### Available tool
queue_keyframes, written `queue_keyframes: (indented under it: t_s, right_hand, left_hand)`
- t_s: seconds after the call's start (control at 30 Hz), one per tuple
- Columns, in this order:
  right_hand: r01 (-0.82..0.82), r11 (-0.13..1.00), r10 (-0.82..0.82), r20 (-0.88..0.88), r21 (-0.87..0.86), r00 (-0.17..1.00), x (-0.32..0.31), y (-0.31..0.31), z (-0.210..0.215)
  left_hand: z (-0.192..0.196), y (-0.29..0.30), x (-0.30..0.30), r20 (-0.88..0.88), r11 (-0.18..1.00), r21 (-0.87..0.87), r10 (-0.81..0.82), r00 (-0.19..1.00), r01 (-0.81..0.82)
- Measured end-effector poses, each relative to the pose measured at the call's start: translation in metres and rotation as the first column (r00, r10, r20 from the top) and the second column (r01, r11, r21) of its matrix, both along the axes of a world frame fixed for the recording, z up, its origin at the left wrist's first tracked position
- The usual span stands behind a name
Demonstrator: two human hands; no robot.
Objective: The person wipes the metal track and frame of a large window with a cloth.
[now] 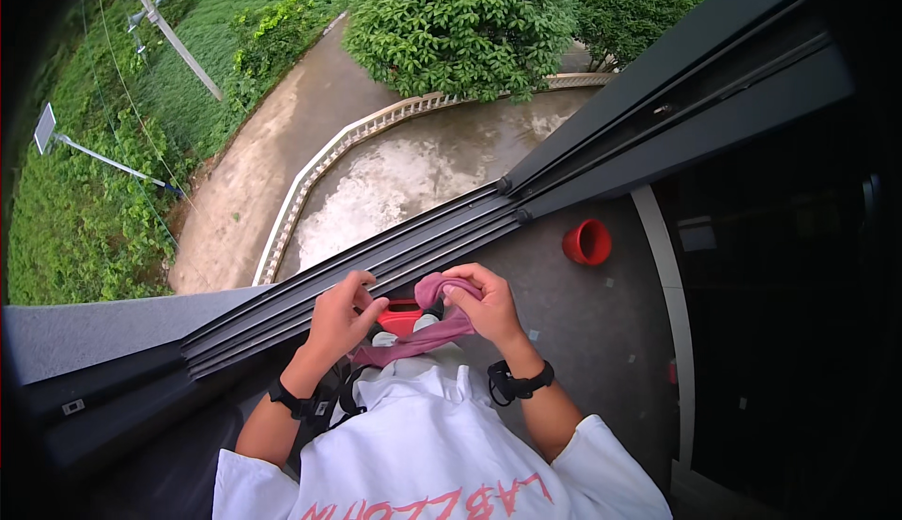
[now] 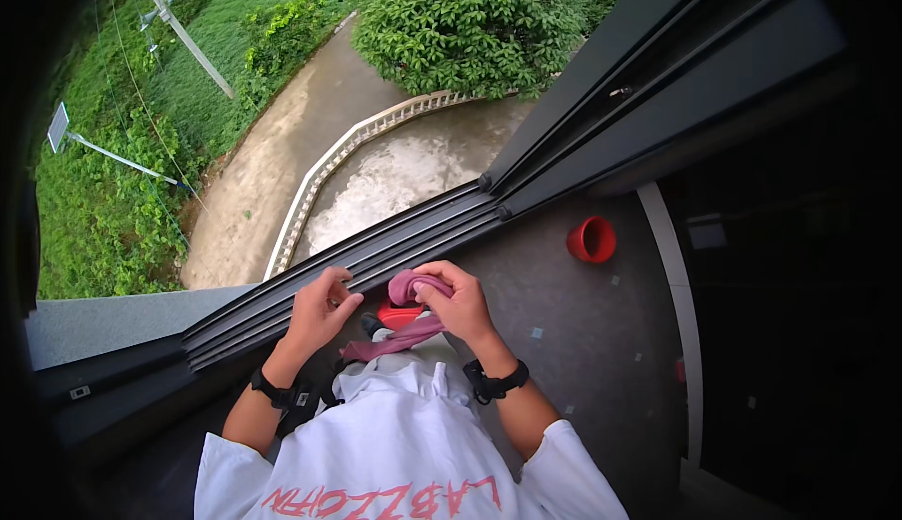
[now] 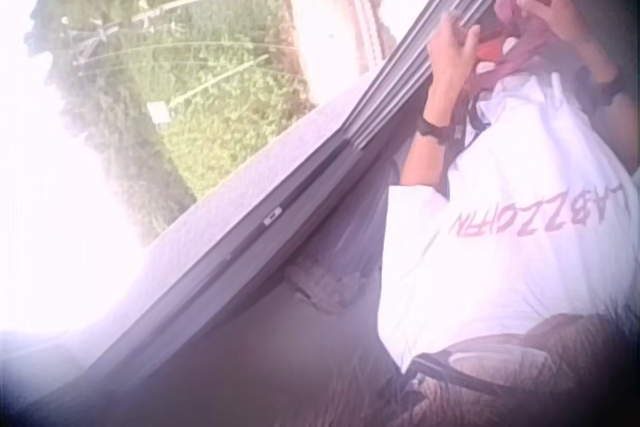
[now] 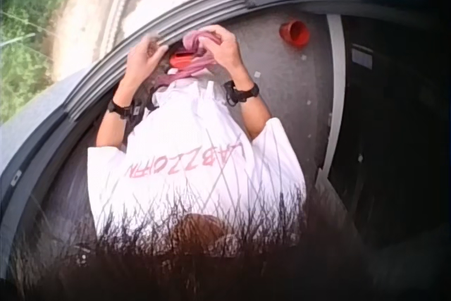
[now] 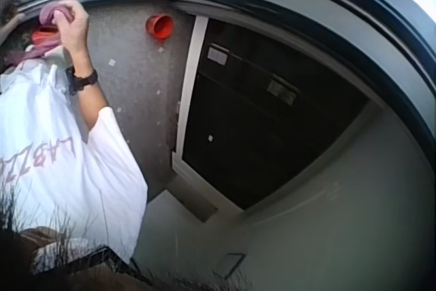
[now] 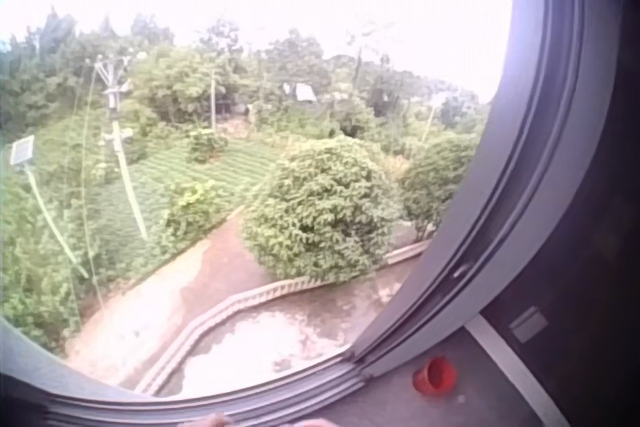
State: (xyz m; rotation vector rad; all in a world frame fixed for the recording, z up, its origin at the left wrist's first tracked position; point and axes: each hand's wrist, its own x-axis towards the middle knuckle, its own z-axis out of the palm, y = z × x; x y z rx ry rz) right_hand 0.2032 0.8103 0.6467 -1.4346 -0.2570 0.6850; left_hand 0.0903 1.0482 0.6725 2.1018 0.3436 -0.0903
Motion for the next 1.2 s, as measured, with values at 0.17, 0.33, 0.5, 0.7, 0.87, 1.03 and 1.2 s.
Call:
queue_keyframes:
  t_s: [0.17,0.33,0.5,0.7,0.87,1.03,1.2]
  right_hand:
    - [0.462,0.834,-0.245,0.546,-0.303,0.801,0.054,-0.037,-0.027]
    - [0.543,0.767,-0.052,0.810,-0.342,0.584,0.087,-0.040,-0.038]
    - [0.636,0.690,0.096,0.915,-0.345,0.392,0.095,-0.043,-0.054]
    - [0.523,0.704,0.221,0.847,-0.482,0.483,0.081,-0.043,-0.047]
    - [0.512,0.715,0.213,0.845,-0.477,0.490,0.098,-0.047,-0.056]
    - [0.567,0.760,0.115,0.923,-0.319,0.367,0.102,-0.032,-0.045]
    - [0.660,0.688,0.156,0.950,-0.302,0.271,0.091,-0.043,-0.038]
  left_hand:
    - [-0.037,0.071,-0.068,0.237,0.779,0.573,0.142,0.961,-0.256]
    - [-0.073,0.112,-0.119,0.232,0.651,0.660,0.299,0.926,-0.375]
    - [-0.094,0.114,-0.134,0.355,0.592,0.648,0.320,0.878,-0.478]
    - [-0.095,0.110,-0.139,0.360,0.578,0.661,0.315,0.878,-0.478]
    - [-0.098,0.109,-0.140,0.359,0.569,0.662,0.330,0.873,-0.488]
    - [-0.108,0.118,-0.130,0.367,0.554,0.679,0.313,0.876,-0.482]
    - [-0.108,0.120,-0.123,0.369,0.579,0.643,0.340,0.865,-0.501]
